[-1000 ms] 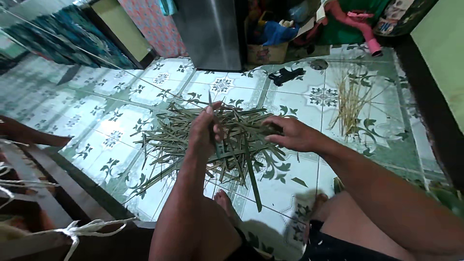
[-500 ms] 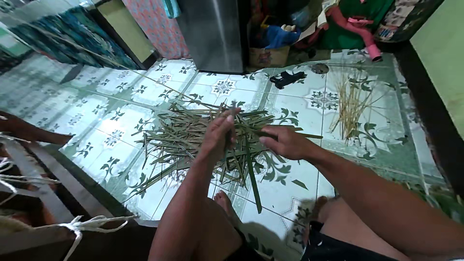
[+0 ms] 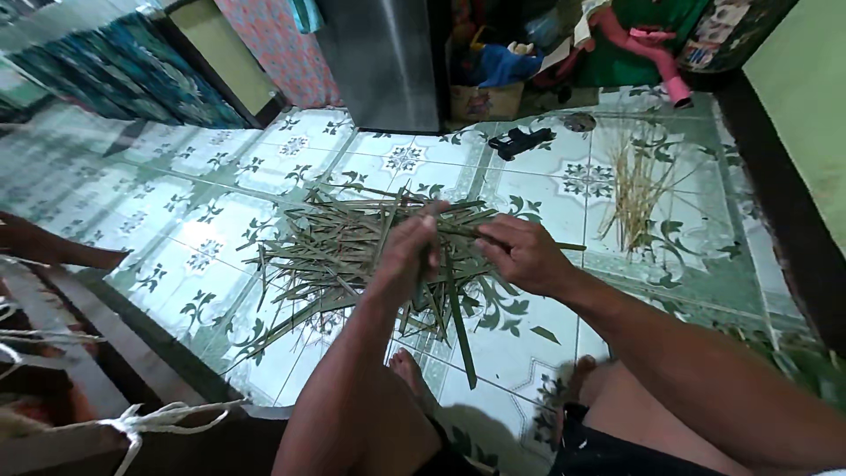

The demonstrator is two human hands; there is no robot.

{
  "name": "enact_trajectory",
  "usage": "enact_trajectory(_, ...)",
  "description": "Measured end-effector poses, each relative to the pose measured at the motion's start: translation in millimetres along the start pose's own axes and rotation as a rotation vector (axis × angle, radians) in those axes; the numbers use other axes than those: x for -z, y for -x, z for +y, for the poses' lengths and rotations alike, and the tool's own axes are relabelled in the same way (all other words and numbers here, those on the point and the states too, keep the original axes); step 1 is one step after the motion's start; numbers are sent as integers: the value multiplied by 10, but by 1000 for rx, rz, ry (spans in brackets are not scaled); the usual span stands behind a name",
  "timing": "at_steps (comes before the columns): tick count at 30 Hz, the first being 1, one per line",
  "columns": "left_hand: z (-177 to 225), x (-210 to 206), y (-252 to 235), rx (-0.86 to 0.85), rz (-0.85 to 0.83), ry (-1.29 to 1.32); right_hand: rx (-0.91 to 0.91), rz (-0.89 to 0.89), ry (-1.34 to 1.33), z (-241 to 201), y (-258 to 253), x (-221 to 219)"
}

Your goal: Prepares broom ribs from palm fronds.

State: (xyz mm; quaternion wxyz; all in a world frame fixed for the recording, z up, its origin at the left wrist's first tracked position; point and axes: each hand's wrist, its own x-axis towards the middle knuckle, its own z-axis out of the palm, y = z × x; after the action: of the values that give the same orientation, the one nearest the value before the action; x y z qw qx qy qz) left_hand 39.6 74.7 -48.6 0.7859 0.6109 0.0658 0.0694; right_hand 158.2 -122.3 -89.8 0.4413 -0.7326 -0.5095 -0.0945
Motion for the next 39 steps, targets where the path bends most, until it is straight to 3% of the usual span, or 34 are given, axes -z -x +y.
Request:
enact_trajectory(2,34,-61,9,37,-30,-4,43,32,25,15,-15,20)
enact_trajectory(8,281,359,4,-218,107,223,47,15,0,65,28,35)
enact_trajectory(14,63,-33,24,-1,-38,14,2,-8,-95,16,-23,35)
enact_trajectory(20,461,662,110,-306,189,263,26,-53,-80,187,74,157)
enact_trajectory(27,28,-45,48,71,-12,47,55,35,58,84,28,0)
enact_trajectory(34,373,584,73,-224,226,309,50,32,12,211,82,71)
enact_trajectory(36,243,440,46,-173,213,232,9,10,-65,162,79,8)
enact_trajectory(39,-5,47,26,19,13,82,-73,-35,-198,82,56,-59)
